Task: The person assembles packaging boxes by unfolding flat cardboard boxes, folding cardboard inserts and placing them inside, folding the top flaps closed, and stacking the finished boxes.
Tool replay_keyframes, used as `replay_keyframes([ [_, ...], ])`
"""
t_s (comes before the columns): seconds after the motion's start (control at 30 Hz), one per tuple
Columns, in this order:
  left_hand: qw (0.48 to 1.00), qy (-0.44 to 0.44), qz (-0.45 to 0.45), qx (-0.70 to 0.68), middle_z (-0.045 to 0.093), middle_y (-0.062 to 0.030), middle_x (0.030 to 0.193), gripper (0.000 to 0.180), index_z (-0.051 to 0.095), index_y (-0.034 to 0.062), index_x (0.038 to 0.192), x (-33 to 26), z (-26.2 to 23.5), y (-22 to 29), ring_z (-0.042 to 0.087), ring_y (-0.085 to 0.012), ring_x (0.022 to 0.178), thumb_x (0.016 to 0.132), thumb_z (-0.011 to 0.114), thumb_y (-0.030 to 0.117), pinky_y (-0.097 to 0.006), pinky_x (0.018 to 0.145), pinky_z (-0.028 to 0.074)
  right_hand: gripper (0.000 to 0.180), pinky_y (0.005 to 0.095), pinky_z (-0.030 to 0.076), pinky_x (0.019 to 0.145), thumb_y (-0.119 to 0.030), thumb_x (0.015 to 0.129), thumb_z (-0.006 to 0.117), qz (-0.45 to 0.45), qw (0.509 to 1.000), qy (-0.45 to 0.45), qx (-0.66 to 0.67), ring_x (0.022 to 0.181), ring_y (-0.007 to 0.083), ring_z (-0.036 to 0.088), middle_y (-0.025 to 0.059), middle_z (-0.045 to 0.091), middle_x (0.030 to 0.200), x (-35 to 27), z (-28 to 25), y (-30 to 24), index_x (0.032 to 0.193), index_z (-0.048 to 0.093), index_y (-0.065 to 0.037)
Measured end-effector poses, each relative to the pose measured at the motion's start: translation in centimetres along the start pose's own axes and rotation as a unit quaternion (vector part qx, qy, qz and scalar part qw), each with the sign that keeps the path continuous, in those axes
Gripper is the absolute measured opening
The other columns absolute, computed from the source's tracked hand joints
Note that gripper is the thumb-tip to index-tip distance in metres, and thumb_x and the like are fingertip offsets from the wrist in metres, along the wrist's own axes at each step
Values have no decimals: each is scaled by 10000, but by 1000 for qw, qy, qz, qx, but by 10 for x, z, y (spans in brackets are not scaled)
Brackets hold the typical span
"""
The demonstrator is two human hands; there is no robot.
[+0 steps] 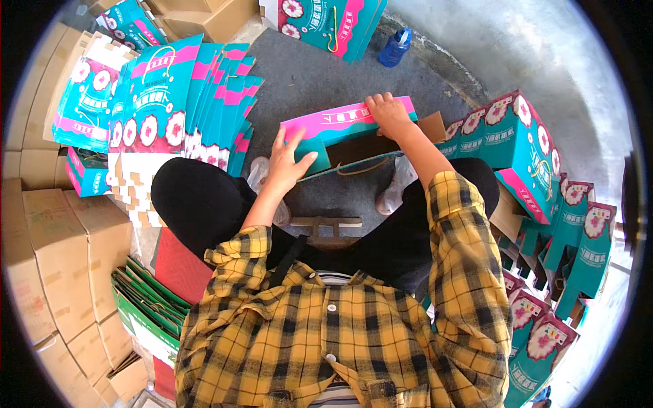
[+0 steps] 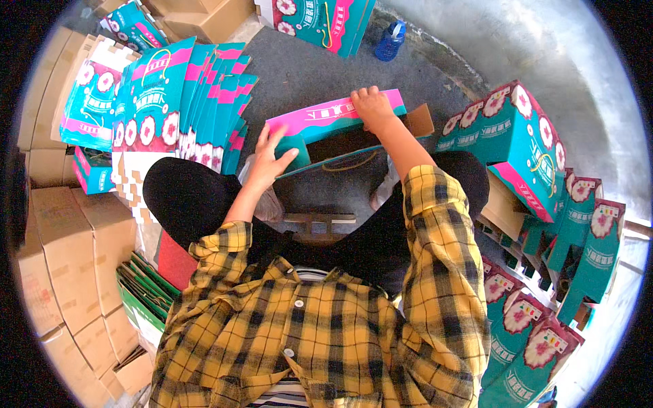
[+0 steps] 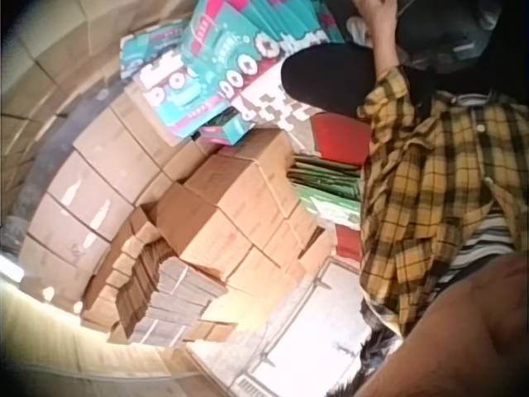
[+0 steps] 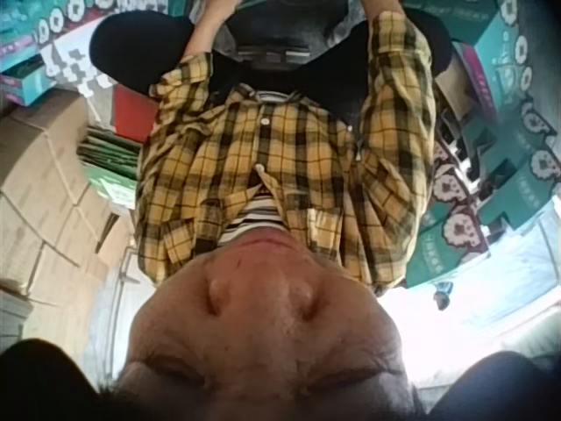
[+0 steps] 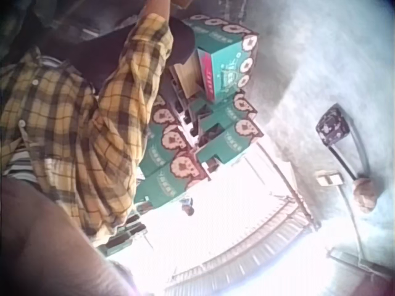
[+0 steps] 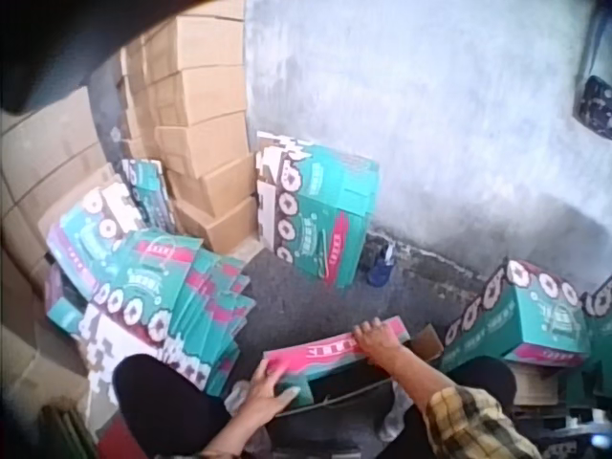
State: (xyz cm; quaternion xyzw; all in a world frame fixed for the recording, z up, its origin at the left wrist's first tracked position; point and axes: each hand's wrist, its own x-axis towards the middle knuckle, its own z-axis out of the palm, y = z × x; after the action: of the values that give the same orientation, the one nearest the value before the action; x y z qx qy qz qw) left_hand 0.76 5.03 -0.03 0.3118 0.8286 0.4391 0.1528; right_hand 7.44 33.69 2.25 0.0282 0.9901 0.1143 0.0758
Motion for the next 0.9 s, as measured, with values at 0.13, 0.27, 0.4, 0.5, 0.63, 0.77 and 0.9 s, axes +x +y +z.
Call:
replay_keyframes([
  [0.13,999,15,18,39,233,-339,1408,1101,69,-20,1430,2,12,-27,278,-430,1316,685,751,417,-441,1073,266,778,370,533,754,-233,489,871,7,1000,16,9,1022,285,545,79,565,1059,2,-1,-1,1144,480,-81],
  [0.27,1000,-19,20,6,303,-308,1388,1181,-24,-52,1420,-1,11,-23,323,-418,1295,669,772,391,-400,1065,289,826,377,531,779,-202,494,870,27,999,2,19,1050,298,533,83,550,1084,-7,-5,-2,1196,450,-88],
  [0.4,999,-23,20,17,339,-292,1375,1191,-31,-46,1421,-1,13,-23,341,-402,1291,657,792,349,-395,1061,297,570,383,523,801,-310,639,780,92,993,-65,27,997,296,591,122,595,1064,-13,-25,33,1100,544,-71],
  [0.5,1000,-24,9,10,340,-290,1374,1198,-32,-48,1421,3,15,-26,345,-394,1291,648,806,321,-386,1054,308,570,408,528,790,-575,792,550,234,961,-89,118,855,306,667,171,659,1015,-34,-44,92,950,668,-39],
  [0.63,999,-2,37,32,350,-286,1370,1224,-33,-53,1418,3,11,-34,370,-386,1275,635,807,371,-386,1048,315,802,442,456,918,-712,801,433,297,797,-312,424,1055,340,591,222,575,1187,-49,-71,86,1146,597,-7],
  [0.77,1000,-5,19,3,375,-288,1350,1218,6,-63,1417,2,14,-27,386,-380,1264,629,802,415,-385,1041,321,1067,454,326,1035,-821,708,435,4,834,-406,374,1252,346,417,223,396,1379,-68,-43,58,1369,359,12],
  [0.9,993,6,-36,-110,394,-259,1352,1163,58,-30,1432,-2,21,-52,402,-347,1258,656,779,451,-369,1031,329,1015,416,325,1046,-725,713,571,-53,859,-393,325,1264,347,407,230,397,1379,-67,-53,58,1359,362,29],
])
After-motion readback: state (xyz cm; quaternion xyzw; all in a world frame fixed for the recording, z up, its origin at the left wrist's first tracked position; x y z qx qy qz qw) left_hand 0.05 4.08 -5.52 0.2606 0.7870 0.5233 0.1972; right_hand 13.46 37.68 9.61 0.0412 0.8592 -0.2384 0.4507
